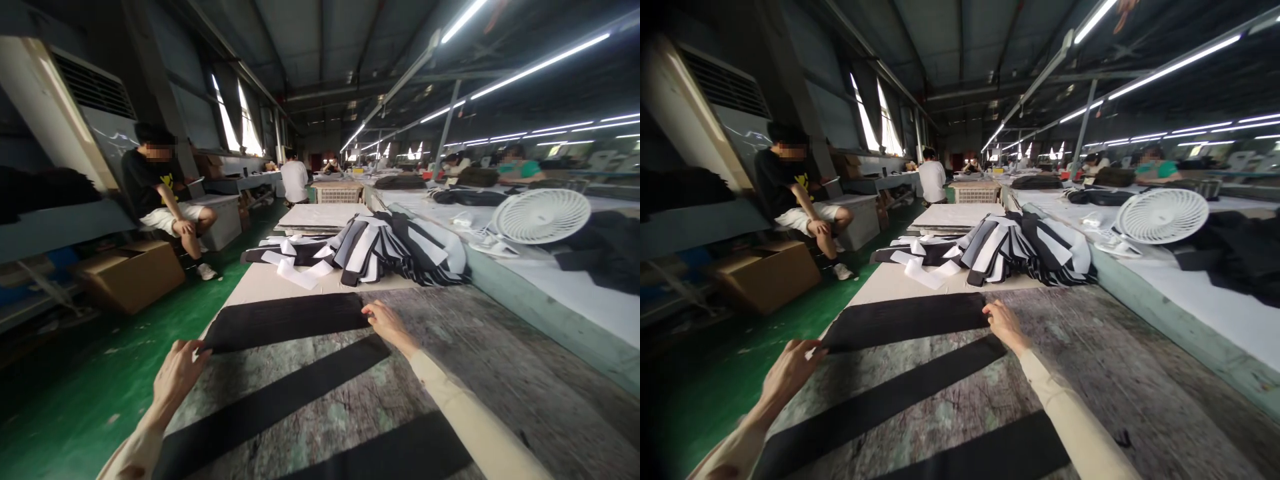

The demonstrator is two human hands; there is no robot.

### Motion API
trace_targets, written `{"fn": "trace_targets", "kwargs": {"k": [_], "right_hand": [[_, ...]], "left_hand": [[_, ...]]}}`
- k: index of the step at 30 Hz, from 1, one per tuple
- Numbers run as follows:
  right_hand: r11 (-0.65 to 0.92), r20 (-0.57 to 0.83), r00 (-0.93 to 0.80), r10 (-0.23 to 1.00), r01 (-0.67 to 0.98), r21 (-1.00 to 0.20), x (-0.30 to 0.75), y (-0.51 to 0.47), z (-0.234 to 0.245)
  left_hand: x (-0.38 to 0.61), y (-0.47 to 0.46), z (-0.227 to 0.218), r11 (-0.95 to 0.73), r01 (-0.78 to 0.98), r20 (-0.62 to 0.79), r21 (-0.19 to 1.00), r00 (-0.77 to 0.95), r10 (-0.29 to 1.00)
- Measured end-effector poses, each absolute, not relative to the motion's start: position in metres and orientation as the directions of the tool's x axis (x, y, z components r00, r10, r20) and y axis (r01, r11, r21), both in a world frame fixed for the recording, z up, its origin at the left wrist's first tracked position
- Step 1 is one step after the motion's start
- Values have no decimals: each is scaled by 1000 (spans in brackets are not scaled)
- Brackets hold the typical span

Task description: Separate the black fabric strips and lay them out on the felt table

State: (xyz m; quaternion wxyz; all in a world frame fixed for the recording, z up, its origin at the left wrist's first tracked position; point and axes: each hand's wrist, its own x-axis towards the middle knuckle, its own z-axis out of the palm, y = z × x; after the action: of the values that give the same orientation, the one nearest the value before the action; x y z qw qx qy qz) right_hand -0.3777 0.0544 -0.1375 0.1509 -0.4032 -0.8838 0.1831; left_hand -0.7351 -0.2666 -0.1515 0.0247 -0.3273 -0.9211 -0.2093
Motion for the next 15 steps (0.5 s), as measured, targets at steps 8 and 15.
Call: {"fn": "trace_targets", "kwargs": {"k": [8,15], "right_hand": [[669,-20,-778,628,553,-497,-341,34,-124],[654,-56,-804,592,519,-551,-345,30,-115]], "left_hand": [[-658,-323,-176,348,805,186,480,-482,856],[-656,-311,-156,401,760,60,511,-497,866]]}}
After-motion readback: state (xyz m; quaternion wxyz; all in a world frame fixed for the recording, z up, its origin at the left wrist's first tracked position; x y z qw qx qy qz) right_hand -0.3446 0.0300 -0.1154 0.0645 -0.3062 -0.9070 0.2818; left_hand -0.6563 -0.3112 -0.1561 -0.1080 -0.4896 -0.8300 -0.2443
